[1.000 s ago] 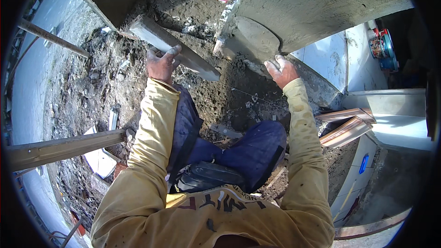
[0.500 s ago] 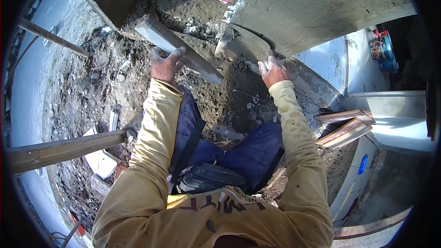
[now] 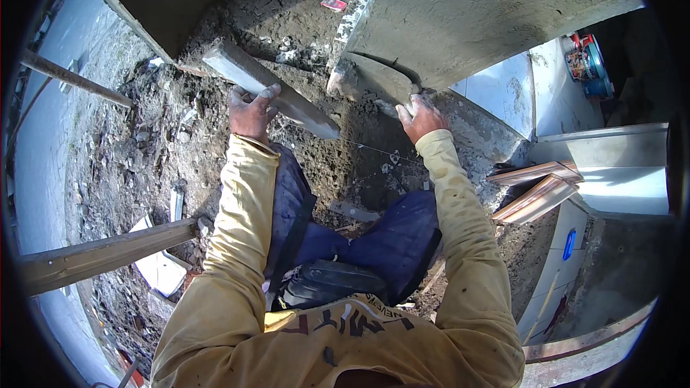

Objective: Apply plaster to a corner of a wall using a trowel and a float.

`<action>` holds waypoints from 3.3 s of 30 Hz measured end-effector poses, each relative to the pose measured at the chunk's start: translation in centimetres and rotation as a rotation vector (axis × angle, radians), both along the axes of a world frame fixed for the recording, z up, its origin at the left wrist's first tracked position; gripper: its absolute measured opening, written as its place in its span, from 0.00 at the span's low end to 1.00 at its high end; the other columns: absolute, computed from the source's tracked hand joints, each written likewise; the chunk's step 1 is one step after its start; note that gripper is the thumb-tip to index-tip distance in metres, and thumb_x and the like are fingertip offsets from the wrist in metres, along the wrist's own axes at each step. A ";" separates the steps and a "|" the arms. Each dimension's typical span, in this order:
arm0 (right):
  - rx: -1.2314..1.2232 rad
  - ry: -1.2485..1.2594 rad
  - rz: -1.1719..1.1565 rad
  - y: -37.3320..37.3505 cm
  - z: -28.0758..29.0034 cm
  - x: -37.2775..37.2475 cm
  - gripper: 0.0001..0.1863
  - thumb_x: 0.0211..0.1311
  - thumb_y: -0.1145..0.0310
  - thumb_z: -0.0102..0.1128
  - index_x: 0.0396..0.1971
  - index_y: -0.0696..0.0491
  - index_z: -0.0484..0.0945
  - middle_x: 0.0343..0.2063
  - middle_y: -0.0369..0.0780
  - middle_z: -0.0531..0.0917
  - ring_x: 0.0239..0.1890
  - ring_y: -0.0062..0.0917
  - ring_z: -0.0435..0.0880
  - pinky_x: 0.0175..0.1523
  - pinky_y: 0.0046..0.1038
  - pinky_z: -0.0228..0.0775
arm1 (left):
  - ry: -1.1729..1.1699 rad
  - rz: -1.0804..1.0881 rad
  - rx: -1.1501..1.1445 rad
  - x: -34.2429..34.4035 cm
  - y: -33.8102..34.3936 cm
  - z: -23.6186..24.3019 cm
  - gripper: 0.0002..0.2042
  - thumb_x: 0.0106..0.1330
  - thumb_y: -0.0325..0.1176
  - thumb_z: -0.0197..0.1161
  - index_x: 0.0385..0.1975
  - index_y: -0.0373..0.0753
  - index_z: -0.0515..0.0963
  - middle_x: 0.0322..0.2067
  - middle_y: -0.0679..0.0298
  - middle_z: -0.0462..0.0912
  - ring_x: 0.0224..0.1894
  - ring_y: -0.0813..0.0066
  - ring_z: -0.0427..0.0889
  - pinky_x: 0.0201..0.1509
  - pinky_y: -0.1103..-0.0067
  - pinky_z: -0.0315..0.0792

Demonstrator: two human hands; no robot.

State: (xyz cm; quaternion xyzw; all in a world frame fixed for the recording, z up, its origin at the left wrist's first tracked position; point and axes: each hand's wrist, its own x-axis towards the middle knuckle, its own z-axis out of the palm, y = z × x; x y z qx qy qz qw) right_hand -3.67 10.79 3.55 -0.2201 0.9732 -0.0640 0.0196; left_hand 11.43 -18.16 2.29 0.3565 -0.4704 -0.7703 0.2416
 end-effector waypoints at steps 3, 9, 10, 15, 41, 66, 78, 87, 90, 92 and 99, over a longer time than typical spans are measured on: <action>-0.096 0.049 -0.002 0.7 0.1 0.4 0.24 0.61 0.51 0.55 0.48 0.55 0.75 0.41 0.47 0.83 0.44 0.42 0.81 0.49 0.40 0.73 | -0.004 -0.026 -0.017 0.0 -0.1 -0.3 0.22 0.51 0.31 0.72 0.42 0.36 0.68 0.34 0.61 0.77 0.34 0.71 0.78 0.37 0.75 0.75; -0.477 0.187 0.062 0.2 2.5 -0.3 0.17 0.58 0.58 0.62 0.36 0.58 0.75 0.32 0.48 0.83 0.37 0.45 0.82 0.43 0.40 0.74 | 0.008 -0.040 -0.010 -0.4 0.0 -0.6 0.21 0.51 0.31 0.72 0.41 0.35 0.69 0.34 0.61 0.78 0.34 0.72 0.78 0.36 0.76 0.75; -0.478 0.188 0.059 0.1 2.5 -0.5 0.17 0.58 0.58 0.62 0.36 0.58 0.75 0.32 0.48 0.83 0.37 0.45 0.82 0.43 0.40 0.74 | 0.015 -0.052 -0.009 -0.5 -0.1 -0.7 0.21 0.51 0.31 0.72 0.41 0.35 0.69 0.34 0.61 0.78 0.35 0.71 0.78 0.36 0.75 0.75; -0.257 0.199 0.072 1.4 0.6 -1.3 0.20 0.60 0.53 0.58 0.40 0.56 0.76 0.38 0.49 0.82 0.42 0.45 0.81 0.47 0.40 0.73 | -0.005 -0.075 0.005 -1.1 -0.2 -1.4 0.21 0.51 0.30 0.72 0.42 0.35 0.69 0.34 0.61 0.77 0.35 0.71 0.78 0.38 0.74 0.76; -0.196 0.108 -0.035 2.6 1.4 -0.5 0.25 0.61 0.49 0.54 0.49 0.54 0.75 0.41 0.50 0.82 0.43 0.45 0.81 0.50 0.41 0.72 | -0.061 -0.058 -0.033 -1.3 -0.4 -2.6 0.23 0.48 0.30 0.73 0.40 0.36 0.67 0.32 0.62 0.77 0.32 0.74 0.76 0.31 0.78 0.73; -0.227 -0.059 -0.211 6.0 -2.5 4.6 0.23 0.61 0.50 0.55 0.44 0.55 0.76 0.41 0.46 0.82 0.44 0.42 0.81 0.49 0.40 0.73 | -0.084 -0.101 -0.061 -2.2 1.1 -2.2 0.23 0.47 0.31 0.74 0.40 0.38 0.67 0.32 0.64 0.78 0.31 0.77 0.76 0.30 0.80 0.72; -0.421 -0.254 -0.360 7.0 -6.2 7.5 0.29 0.57 0.47 0.59 0.45 0.58 0.77 0.38 0.53 0.82 0.43 0.47 0.81 0.49 0.42 0.72 | -0.036 -0.237 -0.814 -3.5 5.1 -1.2 0.33 0.52 0.44 0.74 0.47 0.29 0.63 0.39 0.55 0.71 0.39 0.67 0.75 0.46 0.72 0.73; -0.643 -0.342 -0.416 9.7 -8.2 7.1 0.21 0.57 0.51 0.61 0.30 0.57 0.77 0.28 0.51 0.82 0.35 0.48 0.81 0.41 0.41 0.73 | -0.120 -0.059 -1.308 -10.2 13.3 -1.7 0.39 0.55 0.50 0.69 0.53 0.21 0.60 0.46 0.42 0.66 0.51 0.47 0.67 0.58 0.63 0.62; -0.717 -0.284 -0.389 10.4 -9.0 7.3 0.19 0.57 0.53 0.62 0.24 0.57 0.75 0.22 0.47 0.82 0.27 0.44 0.82 0.35 0.38 0.73 | -0.187 -0.134 -1.121 -11.8 13.9 -2.2 0.41 0.56 0.48 0.67 0.57 0.20 0.56 0.55 0.31 0.61 0.60 0.35 0.59 0.67 0.58 0.52; -0.777 -0.344 -0.417 10.6 -8.9 7.5 0.20 0.58 0.54 0.62 0.23 0.57 0.74 0.17 0.44 0.80 0.20 0.34 0.81 0.29 0.34 0.72 | -0.209 -0.165 -1.056 -12.6 13.6 -1.5 0.40 0.58 0.47 0.65 0.59 0.19 0.55 0.57 0.30 0.60 0.62 0.35 0.57 0.68 0.59 0.51; -0.824 -0.387 -0.479 12.3 -10.5 7.3 0.20 0.56 0.54 0.63 0.21 0.57 0.74 0.17 0.44 0.79 0.18 0.34 0.79 0.29 0.35 0.71 | -0.104 -0.081 -1.254 -13.3 13.4 6.3 0.41 0.62 0.48 0.61 0.61 0.18 0.51 0.58 0.28 0.57 0.63 0.32 0.54 0.69 0.58 0.50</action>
